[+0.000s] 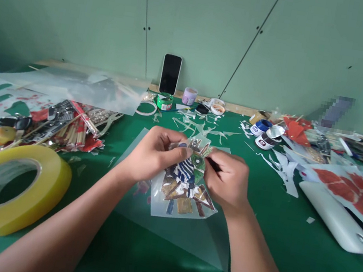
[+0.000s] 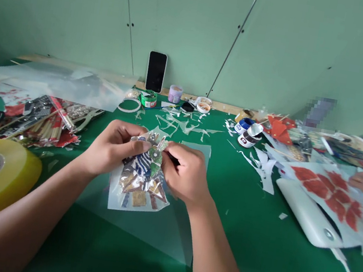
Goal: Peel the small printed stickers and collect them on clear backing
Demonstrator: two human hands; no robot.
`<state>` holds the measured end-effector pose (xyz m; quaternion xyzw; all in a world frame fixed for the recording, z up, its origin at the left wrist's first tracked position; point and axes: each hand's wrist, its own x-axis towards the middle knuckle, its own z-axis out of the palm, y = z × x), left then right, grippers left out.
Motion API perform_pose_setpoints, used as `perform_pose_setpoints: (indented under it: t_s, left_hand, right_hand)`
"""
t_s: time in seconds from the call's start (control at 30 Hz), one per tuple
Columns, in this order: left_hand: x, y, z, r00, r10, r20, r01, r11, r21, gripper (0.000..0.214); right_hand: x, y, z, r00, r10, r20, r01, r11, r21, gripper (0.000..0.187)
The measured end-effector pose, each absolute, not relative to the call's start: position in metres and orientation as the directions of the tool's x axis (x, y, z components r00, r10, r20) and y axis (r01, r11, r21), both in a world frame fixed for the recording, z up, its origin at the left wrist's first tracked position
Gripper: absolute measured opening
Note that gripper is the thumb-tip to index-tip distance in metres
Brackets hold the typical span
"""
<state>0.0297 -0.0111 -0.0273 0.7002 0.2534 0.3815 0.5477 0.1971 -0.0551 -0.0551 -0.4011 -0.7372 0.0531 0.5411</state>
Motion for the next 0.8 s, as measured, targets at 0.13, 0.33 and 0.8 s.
perform_pose_setpoints:
  t_s: [0.13,0.33,0.8]
  left_hand:
    - [0.030,-0.011,-0.028,0.570,0.781,0.257,-0.038,-0.288,0.957,0.027]
    - [0.033,-0.012,-0.031,0.543,0.791,0.284,0.000,-0.337,0.941,0.030]
    - [0.041,-0.014,-0.035,0.454,0.796,0.401,0.008,-0.453,0.891,0.030]
  right_hand:
    - [0.198,-0.055,-0.057,-0.081,0.689,0.720,0.547,0.635,-0.545,0.031]
    - [0.199,-0.053,-0.056,-0.085,0.726,0.682,0.581,0.593,-0.558,0.029]
    - [0.194,-0.053,-0.057,-0.013,0.683,0.731,0.582,0.599,-0.550,0.017]
